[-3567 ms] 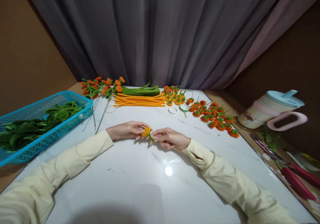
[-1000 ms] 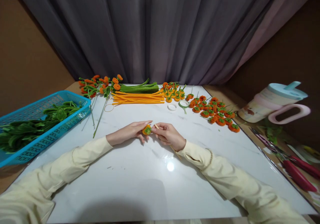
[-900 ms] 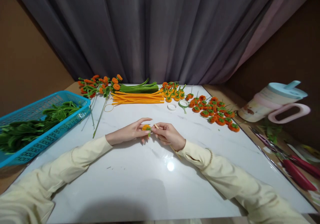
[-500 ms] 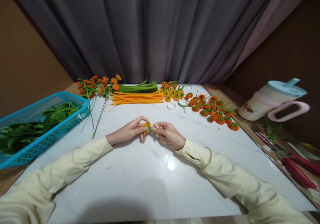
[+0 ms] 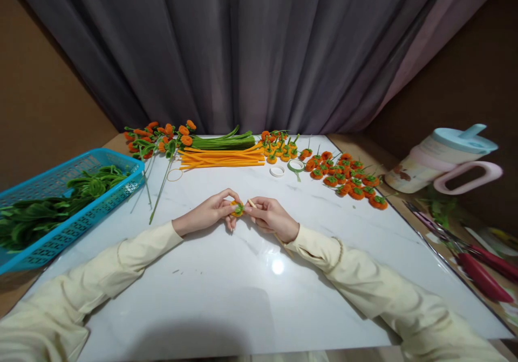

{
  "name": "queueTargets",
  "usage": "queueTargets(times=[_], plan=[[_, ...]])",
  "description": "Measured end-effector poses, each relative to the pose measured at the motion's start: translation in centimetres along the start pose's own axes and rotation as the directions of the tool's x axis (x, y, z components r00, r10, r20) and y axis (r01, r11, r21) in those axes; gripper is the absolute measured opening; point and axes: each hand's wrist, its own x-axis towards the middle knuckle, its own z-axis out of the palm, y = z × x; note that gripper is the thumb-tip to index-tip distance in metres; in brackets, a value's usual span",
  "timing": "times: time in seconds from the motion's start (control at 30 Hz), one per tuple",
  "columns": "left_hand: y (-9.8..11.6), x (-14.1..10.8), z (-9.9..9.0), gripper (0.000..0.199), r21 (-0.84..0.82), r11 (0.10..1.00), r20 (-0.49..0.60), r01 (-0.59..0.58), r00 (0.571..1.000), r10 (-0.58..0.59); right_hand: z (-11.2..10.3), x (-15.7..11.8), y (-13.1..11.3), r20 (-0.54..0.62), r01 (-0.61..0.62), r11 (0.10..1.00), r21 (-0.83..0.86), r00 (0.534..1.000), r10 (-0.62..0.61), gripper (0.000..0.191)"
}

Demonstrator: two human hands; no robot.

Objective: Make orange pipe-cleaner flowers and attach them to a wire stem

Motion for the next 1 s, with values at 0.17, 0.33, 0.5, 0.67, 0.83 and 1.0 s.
queueTargets(times=[0.17, 0.33, 0.5, 0.67, 0.83, 1.0], plan=[[-0.2, -0.1, 0.1, 0.03, 0.02, 0.999, -0.017, -0.028, 0.999, 0.028, -0.1, 0.0, 0.0, 0.0, -0.008, 1.0, -0.007, 1.0, 0.008, 0.037], [-0.2, 0.2, -0.3, 0.037, -0.126, 0.992, -0.026, 0.028, 0.999, -0.032, -0.1, 0.2, 0.2, -0.033, 0.018, 1.0, -0.009, 0.999, -0.018, 0.039], [-0.6, 0.7, -1.1, 0.029, -0.345, 0.938, -0.138, 0.037, 0.986, -0.09, -0.4, 0.6, 0.9, -0.137, 0.169, 0.961, -0.219, 0.97, -0.202, 0.037], [-1.1, 1.2, -1.6, 0.025, -0.415, 0.909, -0.129, 0.04, 0.986, -0.102, -1.9, 1.2, 1.2, -0.112, 0.312, 0.646, -0.696, 0.842, -0.527, 0.025], [-1.0, 1.1, -1.1, 0.031, -0.364, 0.928, -0.114, 0.083, 0.985, -0.132, -2.4, 1.3, 1.5, 0.063, 0.331, 0.333, -0.883, 0.785, -0.616, 0.022], [-0.9, 0.9, -0.2, 0.025, -0.258, 0.966, -0.149, 0.02, 0.987, -0.06, -1.6, 0.6, 1.3, 0.355, 0.414, -0.085, -0.906, 0.636, -0.686, 0.022]])
